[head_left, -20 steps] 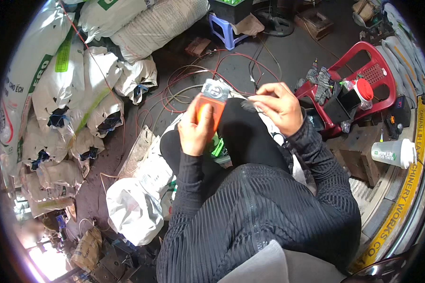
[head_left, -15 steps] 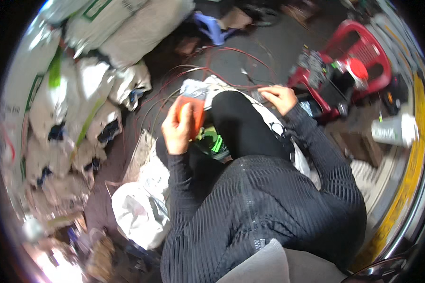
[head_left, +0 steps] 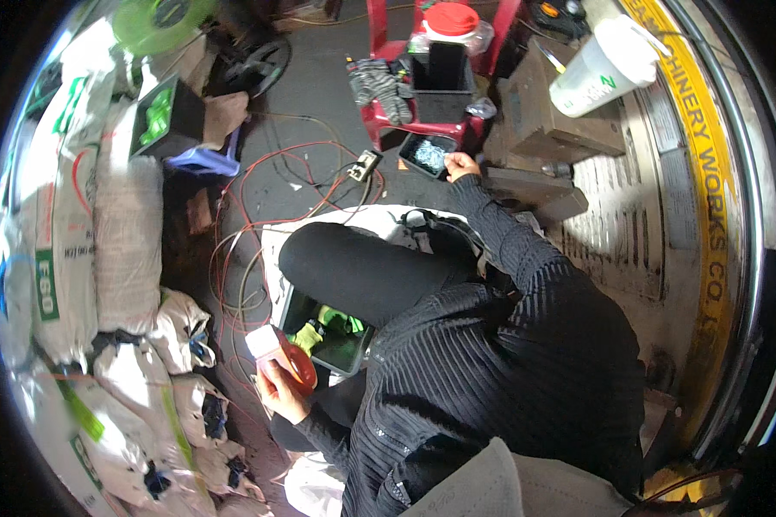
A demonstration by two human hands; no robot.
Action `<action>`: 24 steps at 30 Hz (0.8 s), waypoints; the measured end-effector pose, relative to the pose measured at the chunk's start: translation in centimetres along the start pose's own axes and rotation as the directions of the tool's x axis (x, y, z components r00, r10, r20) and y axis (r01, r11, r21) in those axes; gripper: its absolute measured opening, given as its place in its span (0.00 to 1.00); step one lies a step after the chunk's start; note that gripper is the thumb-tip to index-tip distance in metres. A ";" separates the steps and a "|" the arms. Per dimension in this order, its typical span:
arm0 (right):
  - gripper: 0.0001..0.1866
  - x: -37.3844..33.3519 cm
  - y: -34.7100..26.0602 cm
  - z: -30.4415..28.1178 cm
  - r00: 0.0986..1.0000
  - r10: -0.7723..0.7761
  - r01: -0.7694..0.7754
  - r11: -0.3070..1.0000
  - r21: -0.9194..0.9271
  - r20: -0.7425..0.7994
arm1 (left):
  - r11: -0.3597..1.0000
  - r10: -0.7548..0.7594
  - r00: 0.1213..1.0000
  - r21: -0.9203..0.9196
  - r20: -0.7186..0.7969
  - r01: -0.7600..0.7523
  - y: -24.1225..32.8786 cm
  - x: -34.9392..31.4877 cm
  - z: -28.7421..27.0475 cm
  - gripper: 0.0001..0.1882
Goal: The person sits on the floor and works on a small electronic device, using a soldering iron to heat components and applying tape to wires. They handle wires, a soldering iron, and tape while seated.
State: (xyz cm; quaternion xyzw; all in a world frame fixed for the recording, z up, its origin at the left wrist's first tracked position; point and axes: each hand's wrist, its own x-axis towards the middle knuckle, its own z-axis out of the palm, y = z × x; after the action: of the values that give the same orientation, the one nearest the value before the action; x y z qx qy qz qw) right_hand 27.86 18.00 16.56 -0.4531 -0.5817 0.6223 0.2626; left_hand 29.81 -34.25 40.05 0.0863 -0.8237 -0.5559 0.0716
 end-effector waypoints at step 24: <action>0.22 -2.2 -8.0 -14.4 0.950 -0.178 0.308 0.402 -0.862 0.256 | 0.996 0.074 0.991 0.040 0.110 -0.079 1.8 3.6 4.3 0.22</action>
State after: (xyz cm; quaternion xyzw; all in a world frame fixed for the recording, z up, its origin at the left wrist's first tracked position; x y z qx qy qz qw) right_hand 39.74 24.60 26.05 -0.3937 -0.8959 0.2029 0.0354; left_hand 25.26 -30.54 40.26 0.0260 -0.8412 -0.5381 0.0461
